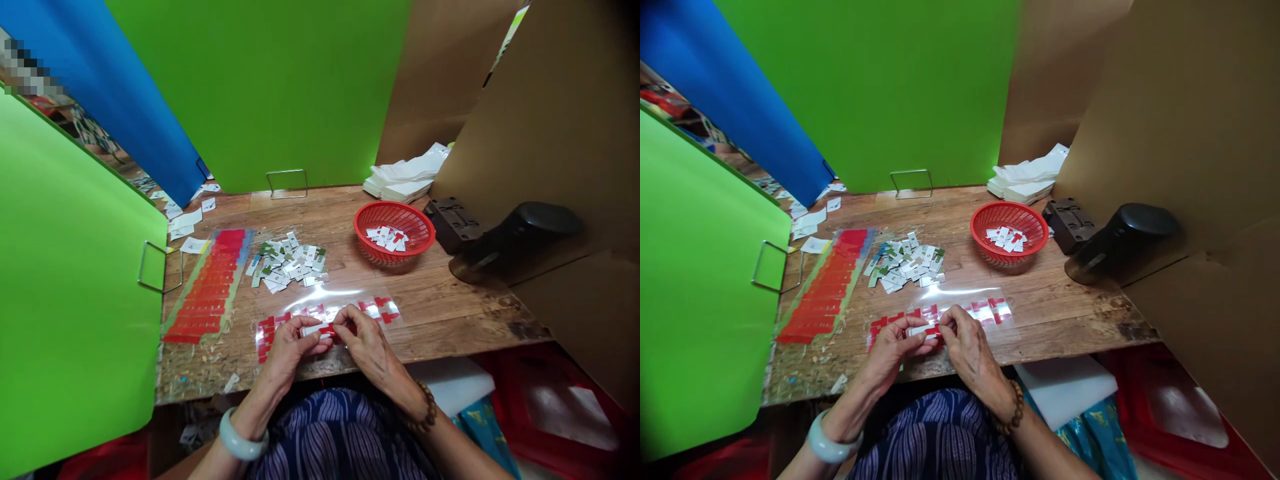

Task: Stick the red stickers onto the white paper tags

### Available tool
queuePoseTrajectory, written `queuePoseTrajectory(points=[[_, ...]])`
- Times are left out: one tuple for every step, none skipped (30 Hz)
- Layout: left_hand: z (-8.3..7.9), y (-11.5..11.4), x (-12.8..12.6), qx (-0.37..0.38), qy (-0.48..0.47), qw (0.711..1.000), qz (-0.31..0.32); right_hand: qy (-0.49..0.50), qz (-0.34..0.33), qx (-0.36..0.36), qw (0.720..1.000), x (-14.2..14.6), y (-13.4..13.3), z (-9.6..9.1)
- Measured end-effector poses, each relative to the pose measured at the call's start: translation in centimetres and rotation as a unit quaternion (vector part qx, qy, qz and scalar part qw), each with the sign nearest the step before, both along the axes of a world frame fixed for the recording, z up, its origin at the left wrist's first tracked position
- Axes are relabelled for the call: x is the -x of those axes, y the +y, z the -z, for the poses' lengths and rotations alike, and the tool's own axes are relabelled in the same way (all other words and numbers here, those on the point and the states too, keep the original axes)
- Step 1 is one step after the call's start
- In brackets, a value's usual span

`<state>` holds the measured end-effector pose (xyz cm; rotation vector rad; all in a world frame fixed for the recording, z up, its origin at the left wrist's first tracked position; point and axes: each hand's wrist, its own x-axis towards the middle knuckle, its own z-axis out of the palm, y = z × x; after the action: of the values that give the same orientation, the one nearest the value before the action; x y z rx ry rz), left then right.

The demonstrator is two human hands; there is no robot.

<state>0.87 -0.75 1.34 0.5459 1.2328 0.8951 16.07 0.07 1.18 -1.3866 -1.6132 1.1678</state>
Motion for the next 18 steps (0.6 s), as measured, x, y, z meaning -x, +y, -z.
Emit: queuePoseTrajectory(points=[[0.0, 0.0, 0.0, 0.003, -0.001, 1.000, -0.003, -0.008, 0.000, -0.005, 1.000, 0.0, 0.0, -0.1], [-0.1, 0.0, -0.1, 0.005, -0.002, 1.000, -0.006, -0.016, 0.001, -0.010, 1.000, 0.0, 0.0, -0.1], [-0.1, 0.0, -0.1, 0.006, -0.003, 1.000, -0.008, -0.023, 0.001, -0.014, 1.000, 0.0, -0.1, -0.2], [-0.1, 0.0, -0.1, 0.007, -0.004, 1.000, -0.009, -0.029, 0.000, -0.019, 0.999, 0.0, -0.1, -0.2], [-0.1, 0.0, -0.1, 0.007, -0.005, 1.000, -0.010, -0.034, 0.000, -0.022, 0.999, 0.0, -0.1, -0.1], [0.0, 0.0, -0.1, 0.007, -0.006, 1.000, -0.010, -0.038, 0.000, -0.026, 0.999, 0.0, -0.1, -0.1], [0.0, 0.0, -0.1, 0.007, -0.006, 1.000, -0.010, -0.042, 0.000, -0.029, 0.999, 0.0, -0.1, 0.0], [0.1, -0.1, -0.1, 0.007, -0.006, 1.000, -0.010, -0.046, 0.001, -0.032, 0.998, 0.0, -0.1, 0.1], [0.1, -0.1, -0.2, 0.007, -0.007, 1.000, -0.011, -0.049, 0.003, -0.035, 0.998, 0.0, -0.1, 0.2], [0.1, -0.1, -0.2, 0.006, -0.007, 1.000, -0.011, -0.052, 0.005, -0.039, 0.998, 0.0, -0.2, 0.3], [0.2, -0.1, -0.2, 0.004, -0.007, 1.000, -0.012, -0.055, 0.007, -0.042, 0.998, 0.0, -0.2, 0.4], [0.2, -0.2, -0.3, 0.002, -0.008, 1.000, -0.012, -0.059, 0.010, -0.047, 0.997, 0.1, -0.2, 0.4], [0.2, -0.2, -0.3, -0.001, -0.007, 1.000, -0.013, -0.063, 0.011, -0.051, 0.997, 0.1, -0.2, 0.5], [0.2, -0.2, -0.4, -0.004, -0.005, 1.000, -0.014, -0.067, 0.013, -0.056, 0.996, 0.2, -0.3, 0.6], [0.2, -0.2, -0.5, -0.007, -0.002, 1.000, -0.017, -0.071, 0.014, -0.060, 0.996, 0.2, -0.3, 0.6], [0.2, -0.3, -0.6, -0.009, 0.002, 1.000, -0.020, -0.074, 0.014, -0.065, 0.995, 0.3, -0.3, 0.7], [0.2, -0.3, -0.6, -0.008, 0.006, 1.000, -0.022, -0.077, 0.014, -0.069, 0.995, 0.3, -0.3, 0.8], [0.2, -0.3, -0.7, -0.007, 0.010, 1.000, -0.025, -0.079, 0.013, -0.072, 0.994, 0.3, -0.3, 0.9]])
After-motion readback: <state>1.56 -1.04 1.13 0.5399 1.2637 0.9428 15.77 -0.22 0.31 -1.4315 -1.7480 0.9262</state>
